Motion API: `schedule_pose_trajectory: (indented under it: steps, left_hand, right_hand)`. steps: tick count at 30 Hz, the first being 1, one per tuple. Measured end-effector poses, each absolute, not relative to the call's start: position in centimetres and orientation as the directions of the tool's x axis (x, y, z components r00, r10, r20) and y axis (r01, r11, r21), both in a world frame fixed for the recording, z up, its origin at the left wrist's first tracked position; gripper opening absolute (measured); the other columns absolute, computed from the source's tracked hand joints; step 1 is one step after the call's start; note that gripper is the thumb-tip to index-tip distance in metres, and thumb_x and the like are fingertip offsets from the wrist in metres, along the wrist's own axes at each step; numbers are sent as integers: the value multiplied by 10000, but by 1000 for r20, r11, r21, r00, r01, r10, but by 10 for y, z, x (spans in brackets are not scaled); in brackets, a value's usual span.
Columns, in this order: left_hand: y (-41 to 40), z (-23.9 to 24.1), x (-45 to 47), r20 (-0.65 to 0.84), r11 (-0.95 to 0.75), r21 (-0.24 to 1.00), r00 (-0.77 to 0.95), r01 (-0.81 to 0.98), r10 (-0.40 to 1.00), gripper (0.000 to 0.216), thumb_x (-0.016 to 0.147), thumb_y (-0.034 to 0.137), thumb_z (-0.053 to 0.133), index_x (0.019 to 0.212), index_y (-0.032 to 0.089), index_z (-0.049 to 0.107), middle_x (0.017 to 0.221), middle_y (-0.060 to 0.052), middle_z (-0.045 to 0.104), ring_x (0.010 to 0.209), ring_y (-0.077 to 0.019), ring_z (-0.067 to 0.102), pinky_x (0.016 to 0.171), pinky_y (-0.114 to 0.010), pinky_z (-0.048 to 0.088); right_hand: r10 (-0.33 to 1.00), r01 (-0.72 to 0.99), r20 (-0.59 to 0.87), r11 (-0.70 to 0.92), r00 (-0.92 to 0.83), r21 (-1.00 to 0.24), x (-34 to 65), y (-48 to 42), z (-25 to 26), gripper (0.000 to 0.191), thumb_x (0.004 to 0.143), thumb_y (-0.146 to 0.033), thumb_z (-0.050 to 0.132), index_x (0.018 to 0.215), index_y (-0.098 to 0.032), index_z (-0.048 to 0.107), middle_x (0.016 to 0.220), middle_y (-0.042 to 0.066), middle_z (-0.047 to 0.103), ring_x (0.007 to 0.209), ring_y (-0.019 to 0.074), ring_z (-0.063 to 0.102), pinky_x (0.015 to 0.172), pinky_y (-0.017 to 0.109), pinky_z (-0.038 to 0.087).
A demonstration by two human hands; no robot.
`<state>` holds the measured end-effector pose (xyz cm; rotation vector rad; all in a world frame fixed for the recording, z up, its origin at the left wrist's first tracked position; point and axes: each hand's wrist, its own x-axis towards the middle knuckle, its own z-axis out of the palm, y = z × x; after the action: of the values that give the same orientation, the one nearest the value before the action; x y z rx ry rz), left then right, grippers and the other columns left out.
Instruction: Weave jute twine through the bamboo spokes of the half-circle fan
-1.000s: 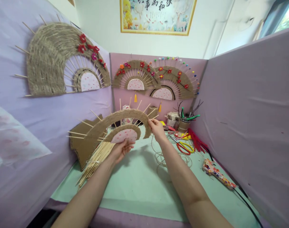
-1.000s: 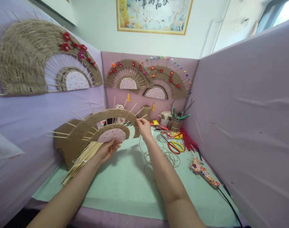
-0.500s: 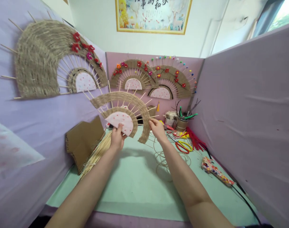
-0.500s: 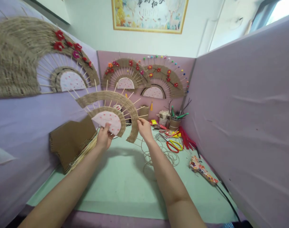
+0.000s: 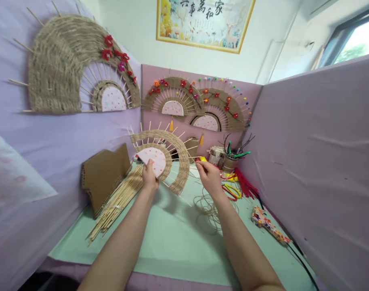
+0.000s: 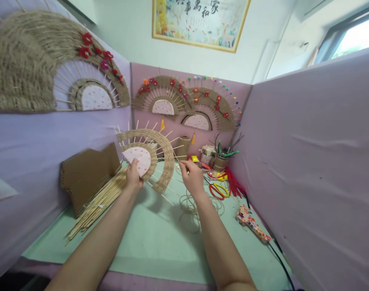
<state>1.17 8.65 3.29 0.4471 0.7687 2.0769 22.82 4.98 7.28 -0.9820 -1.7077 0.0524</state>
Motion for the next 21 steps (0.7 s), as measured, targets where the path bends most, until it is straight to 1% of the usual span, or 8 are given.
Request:
schedule_pose_trajectory:
  steps: [3, 6, 8, 10, 13, 16, 21]
  left_hand:
    - [85, 30, 10, 14, -396, 663, -518, -636, 855, 187, 796, 286, 594, 931, 160, 625, 951, -66, 693, 807, -156, 660, 812, -299, 510]
    - [84, 30, 10, -32, -350, 652, -486, -672, 873, 179, 804, 264, 587, 927, 144, 636, 927, -76, 702, 792, -159, 665, 798, -298, 517]
    - [84, 30, 12, -46, -338, 645, -477, -686, 878, 172, 816, 251, 570, 923, 135, 639, 913, -84, 705, 795, -166, 669, 791, -306, 521]
    - [83, 28, 15, -52, -327, 648, -468, -688, 882, 170, 824, 240, 555, 918, 130, 643, 904, -89, 707, 792, -175, 672, 780, -320, 527]
    - [84, 23, 19, -58, -309, 668, -460, -678, 886, 160, 813, 233, 568, 905, 129, 649, 886, -83, 708, 761, -170, 671, 748, -314, 535]
    - [85, 17, 22, -49, -312, 684, -469, -659, 882, 151, 792, 239, 597, 884, 129, 645, 875, -79, 708, 717, -155, 664, 711, -290, 537]
    - [87, 12, 24, -10, -333, 721, -490, -607, 872, 185, 777, 275, 610, 893, 133, 638, 897, -87, 702, 734, -163, 662, 712, -299, 532]
  right_hand:
    - [645, 499, 764, 669, -22, -550, 238, 44, 62, 281, 871, -361, 486, 948, -171, 678, 909, 79, 683, 839, 192, 608, 761, 301, 451]
    - [677, 460, 736, 656, -7, -599, 249, 38, 51, 323, 880, -389, 461, 1003, -173, 668, 911, 77, 664, 850, 195, 590, 758, 313, 444]
    - [696, 435, 718, 649, -8, -624, 255, 34, 43, 353, 890, -407, 431, 1003, -173, 670, 880, 72, 648, 831, 192, 577, 743, 314, 438]
    - [715, 416, 699, 639, -10, -648, 257, 29, 35, 379, 900, -416, 401, 982, -169, 677, 806, 55, 619, 782, 178, 559, 720, 305, 431]
    - [755, 398, 655, 608, -23, -687, 257, 22, 24, 386, 907, -414, 387, 960, -168, 679, 720, 26, 568, 727, 162, 537, 700, 290, 422]
    - [778, 376, 626, 595, -49, -710, 254, 16, 18, 383, 906, -410, 389, 902, -170, 688, 744, 32, 587, 772, 168, 552, 744, 298, 422]
    - [795, 415, 606, 566, -43, -713, 253, 10, 15, 385, 892, -428, 418, 984, -160, 678, 746, 40, 600, 726, 168, 550, 700, 300, 434]
